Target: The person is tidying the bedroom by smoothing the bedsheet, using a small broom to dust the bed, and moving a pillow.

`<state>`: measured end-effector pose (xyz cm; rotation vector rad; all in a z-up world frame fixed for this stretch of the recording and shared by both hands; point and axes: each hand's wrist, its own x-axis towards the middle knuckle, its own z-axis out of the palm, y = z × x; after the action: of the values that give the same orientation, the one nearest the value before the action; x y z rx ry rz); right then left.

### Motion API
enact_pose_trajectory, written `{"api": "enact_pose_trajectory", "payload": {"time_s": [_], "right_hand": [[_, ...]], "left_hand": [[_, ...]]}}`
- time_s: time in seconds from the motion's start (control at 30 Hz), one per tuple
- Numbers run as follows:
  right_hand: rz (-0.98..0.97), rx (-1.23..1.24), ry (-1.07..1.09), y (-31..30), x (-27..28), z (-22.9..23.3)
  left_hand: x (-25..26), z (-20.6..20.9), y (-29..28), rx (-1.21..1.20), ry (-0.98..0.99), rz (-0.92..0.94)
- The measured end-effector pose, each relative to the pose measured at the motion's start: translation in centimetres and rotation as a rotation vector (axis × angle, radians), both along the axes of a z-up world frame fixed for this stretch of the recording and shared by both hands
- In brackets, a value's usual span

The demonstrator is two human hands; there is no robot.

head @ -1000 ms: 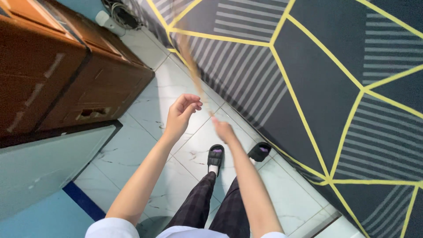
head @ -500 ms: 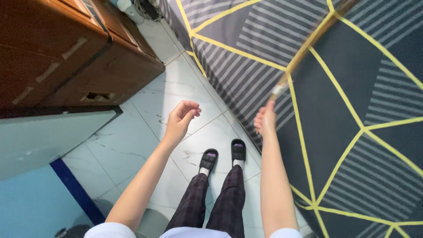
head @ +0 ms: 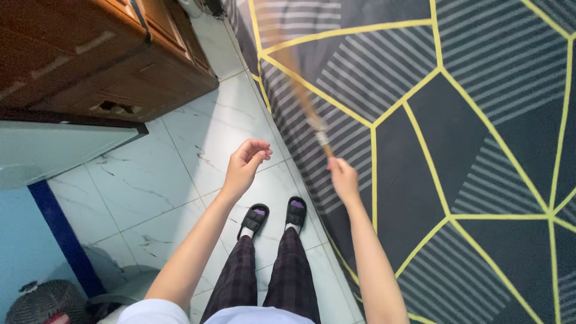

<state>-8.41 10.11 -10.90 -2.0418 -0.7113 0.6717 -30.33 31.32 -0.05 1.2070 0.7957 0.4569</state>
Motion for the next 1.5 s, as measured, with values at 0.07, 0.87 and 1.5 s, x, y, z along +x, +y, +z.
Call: {"api": "enact_pose_trajectory", "payload": {"time_s": [0.07, 0.87, 1.5], "right_hand": [[-0.216, 0.018, 0.229, 0.5, 2.1, 0.7], [-0.456, 0.016, 0.677, 13.1, 11.1, -2.4], [-0.259, 0.043, 0.222, 13.2, 10.1, 10.2]], "left_hand": [[0.4, 0.3, 0.0, 0.003, -0.001, 0.017], [-2.2, -0.3, 1.6, 0.037, 0.065, 0.167], [-2.7, 2.4, 1.5, 0.107, 0.039, 0.176]]}}
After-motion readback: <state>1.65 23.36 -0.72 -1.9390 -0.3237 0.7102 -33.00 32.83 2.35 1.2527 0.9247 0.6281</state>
